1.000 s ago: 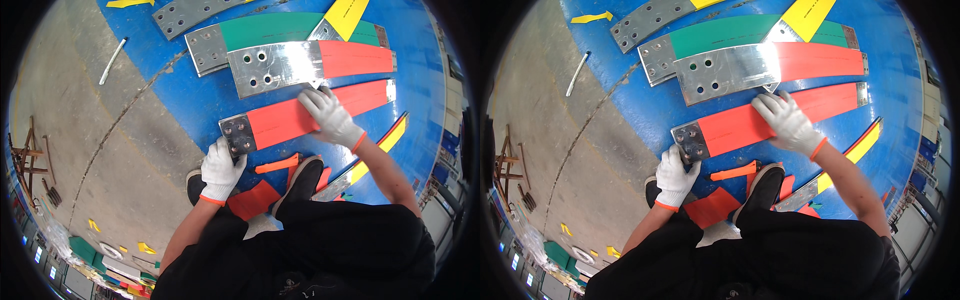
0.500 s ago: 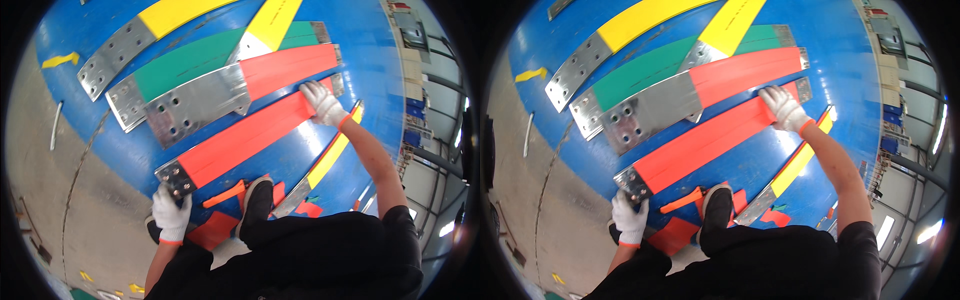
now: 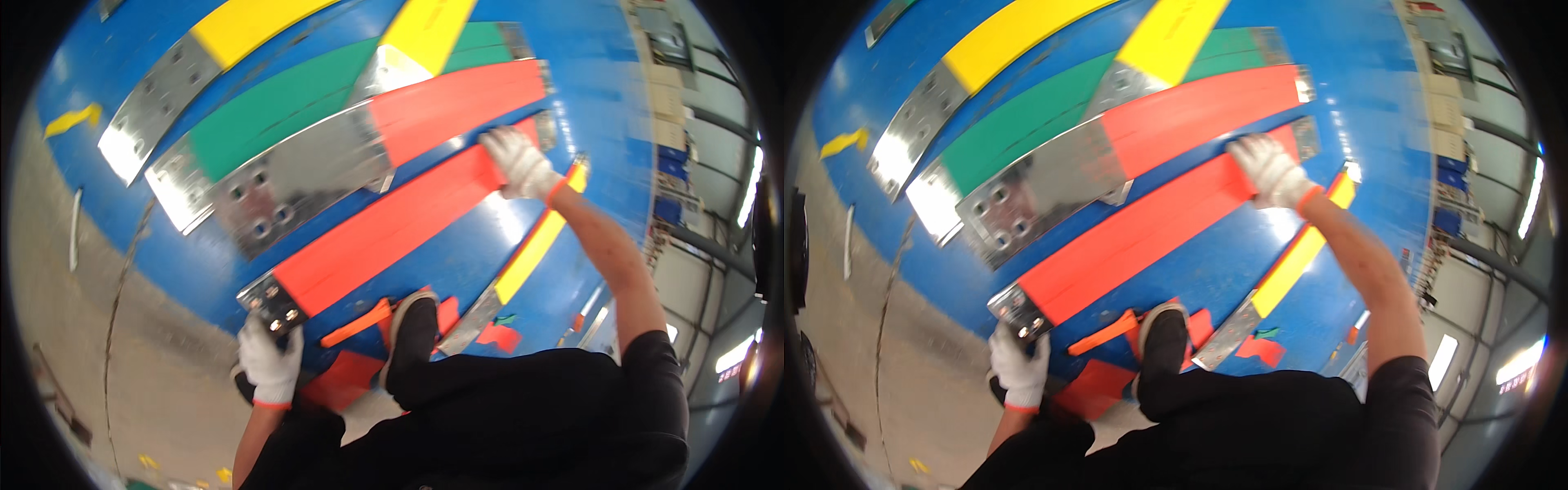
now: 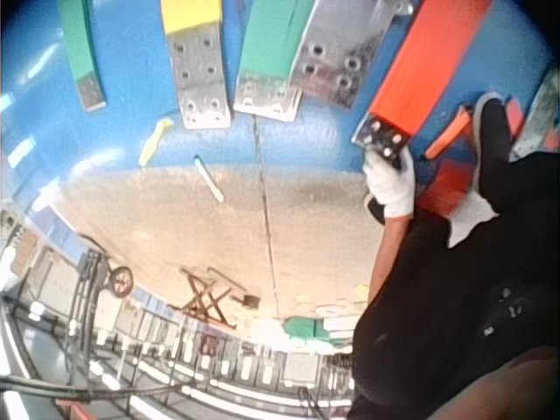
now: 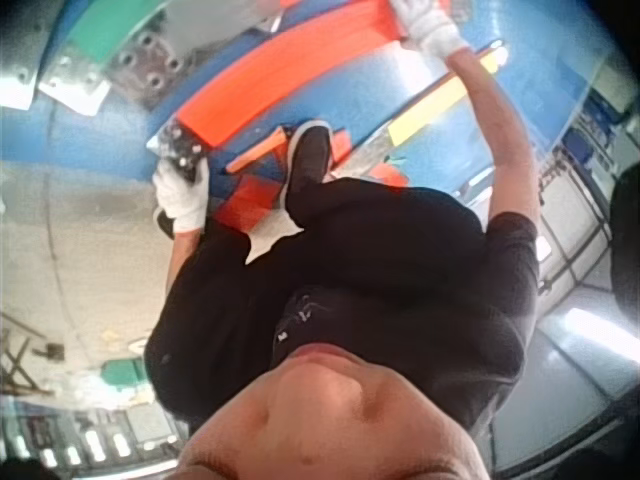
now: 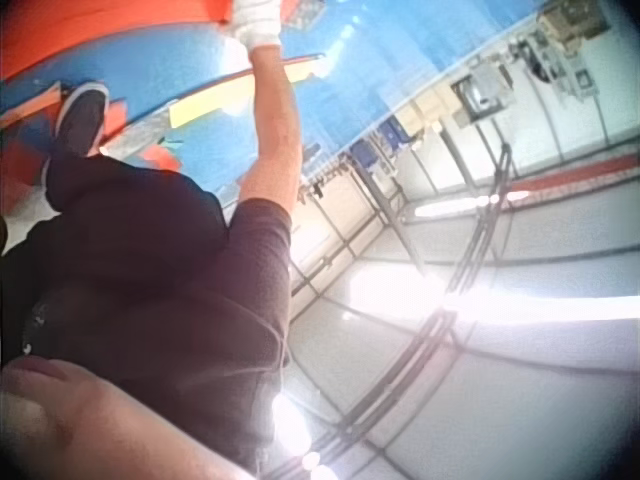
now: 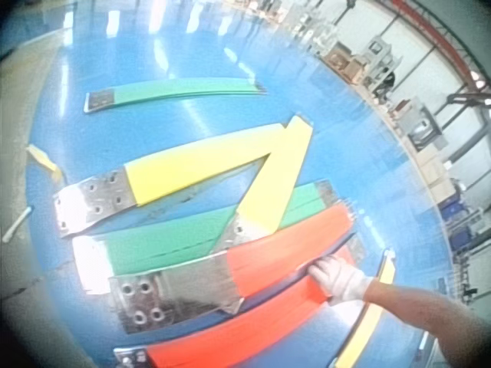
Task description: The person kneels on the floor and applies colored adhesive tape to metal plates. They use a marker to mark holes on the plates and a utility knife to trim the tape to fit the plate edges.
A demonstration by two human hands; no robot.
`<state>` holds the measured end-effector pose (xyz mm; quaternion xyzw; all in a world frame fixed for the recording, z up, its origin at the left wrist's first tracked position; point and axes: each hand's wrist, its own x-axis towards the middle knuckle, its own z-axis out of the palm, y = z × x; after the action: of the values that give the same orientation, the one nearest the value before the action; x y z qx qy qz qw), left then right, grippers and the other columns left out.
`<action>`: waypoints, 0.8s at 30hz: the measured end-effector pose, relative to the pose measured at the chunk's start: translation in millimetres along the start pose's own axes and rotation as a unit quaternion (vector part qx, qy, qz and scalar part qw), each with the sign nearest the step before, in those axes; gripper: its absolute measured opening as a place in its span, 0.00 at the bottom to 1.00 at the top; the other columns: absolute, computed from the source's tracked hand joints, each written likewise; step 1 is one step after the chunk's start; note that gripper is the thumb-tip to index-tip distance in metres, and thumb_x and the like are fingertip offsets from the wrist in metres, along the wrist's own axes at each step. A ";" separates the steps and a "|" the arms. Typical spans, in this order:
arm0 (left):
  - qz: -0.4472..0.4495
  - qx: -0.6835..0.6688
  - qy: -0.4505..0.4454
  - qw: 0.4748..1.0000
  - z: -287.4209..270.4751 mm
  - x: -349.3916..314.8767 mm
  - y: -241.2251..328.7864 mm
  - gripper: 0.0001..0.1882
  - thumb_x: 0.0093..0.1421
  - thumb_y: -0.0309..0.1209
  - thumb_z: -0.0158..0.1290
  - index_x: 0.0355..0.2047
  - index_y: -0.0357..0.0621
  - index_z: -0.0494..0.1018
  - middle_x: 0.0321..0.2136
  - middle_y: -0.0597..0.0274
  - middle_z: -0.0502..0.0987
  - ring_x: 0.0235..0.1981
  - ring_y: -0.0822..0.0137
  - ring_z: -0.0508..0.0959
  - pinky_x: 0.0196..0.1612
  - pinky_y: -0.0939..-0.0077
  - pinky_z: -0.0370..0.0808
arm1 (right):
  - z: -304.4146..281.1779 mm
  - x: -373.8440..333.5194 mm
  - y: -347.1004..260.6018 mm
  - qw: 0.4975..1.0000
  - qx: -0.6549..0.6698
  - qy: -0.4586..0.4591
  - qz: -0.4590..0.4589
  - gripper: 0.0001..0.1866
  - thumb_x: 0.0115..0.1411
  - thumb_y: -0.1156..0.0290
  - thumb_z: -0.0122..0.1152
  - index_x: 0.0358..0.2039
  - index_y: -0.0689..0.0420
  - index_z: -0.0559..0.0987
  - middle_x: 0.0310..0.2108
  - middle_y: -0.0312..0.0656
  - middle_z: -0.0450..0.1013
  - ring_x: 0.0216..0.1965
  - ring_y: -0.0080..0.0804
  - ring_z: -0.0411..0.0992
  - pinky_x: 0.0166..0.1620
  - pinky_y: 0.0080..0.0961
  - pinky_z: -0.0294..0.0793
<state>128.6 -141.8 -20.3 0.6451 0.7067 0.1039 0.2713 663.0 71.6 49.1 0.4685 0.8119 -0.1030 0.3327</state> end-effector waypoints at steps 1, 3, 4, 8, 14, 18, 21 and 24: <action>0.047 0.009 -0.008 0.999 0.0 5.6 -2.0 0.45 0.53 0.44 0.74 0.64 0.34 0.68 0.44 0.50 0.80 0.40 0.46 0.81 0.40 0.52 0.80 | 6.1 -5.1 1.2 0.999 0.032 0.008 0.006 0.62 0.37 0.58 0.85 0.71 0.64 0.62 0.67 0.60 0.63 0.72 0.59 0.60 0.74 0.51 0.59; 0.064 0.021 0.018 0.998 -0.6 6.1 -1.1 0.43 0.53 0.44 0.74 0.63 0.34 0.69 0.45 0.52 0.81 0.40 0.49 0.81 0.39 0.54 0.80 | 0.2 -1.3 -9.7 0.998 0.011 -0.037 0.048 0.62 0.38 0.61 0.84 0.72 0.65 0.60 0.68 0.59 0.62 0.73 0.58 0.58 0.77 0.49 0.54; 0.060 0.017 0.012 0.998 1.0 6.5 -1.4 0.43 0.52 0.44 0.74 0.63 0.35 0.69 0.44 0.51 0.81 0.38 0.50 0.82 0.37 0.55 0.80 | 6.6 -3.5 -7.9 0.998 -0.009 -0.033 0.048 0.64 0.36 0.62 0.83 0.72 0.64 0.58 0.69 0.58 0.61 0.74 0.57 0.57 0.78 0.49 0.53; 0.035 0.013 0.032 0.999 3.9 4.6 1.6 0.43 0.49 0.43 0.76 0.59 0.36 0.68 0.34 0.54 0.77 0.28 0.51 0.80 0.29 0.57 0.79 | 12.3 -8.2 -4.0 0.998 -0.025 0.000 0.053 0.63 0.37 0.60 0.80 0.74 0.60 0.57 0.70 0.54 0.59 0.75 0.55 0.55 0.78 0.46 0.54; 0.038 -0.002 0.033 0.999 1.4 3.2 -0.1 0.43 0.50 0.42 0.75 0.60 0.36 0.67 0.35 0.53 0.77 0.28 0.51 0.81 0.29 0.57 0.80 | 12.4 -3.9 -5.5 0.998 -0.012 0.001 0.056 0.62 0.35 0.63 0.77 0.73 0.58 0.58 0.70 0.55 0.59 0.74 0.57 0.56 0.77 0.45 0.59; 0.043 -0.008 0.023 0.999 -0.4 4.7 -0.4 0.42 0.51 0.41 0.75 0.60 0.35 0.67 0.35 0.52 0.76 0.28 0.50 0.81 0.29 0.56 0.80 | 9.9 -3.5 -3.6 0.998 -0.002 -0.012 0.062 0.62 0.37 0.63 0.78 0.73 0.57 0.57 0.69 0.53 0.60 0.74 0.55 0.56 0.77 0.43 0.58; 0.037 -0.013 0.021 0.999 1.3 4.9 -1.8 0.40 0.53 0.45 0.73 0.59 0.37 0.69 0.33 0.52 0.77 0.27 0.51 0.82 0.29 0.57 0.81 | 10.7 -3.4 -3.8 0.997 -0.005 -0.018 0.075 0.62 0.36 0.63 0.78 0.73 0.56 0.57 0.69 0.53 0.60 0.74 0.55 0.56 0.77 0.43 0.58; 0.041 -0.011 0.017 0.999 0.7 4.2 -2.6 0.41 0.53 0.44 0.73 0.60 0.35 0.68 0.33 0.53 0.77 0.27 0.52 0.81 0.28 0.58 0.80 | 15.7 -3.0 -3.3 0.997 -0.021 -0.010 0.070 0.61 0.37 0.63 0.78 0.73 0.54 0.58 0.69 0.52 0.60 0.73 0.55 0.57 0.76 0.41 0.61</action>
<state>126.7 -138.3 -23.2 0.6689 0.6830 0.1337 0.2612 668.2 60.2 38.6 0.5157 0.7758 -0.0674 0.3572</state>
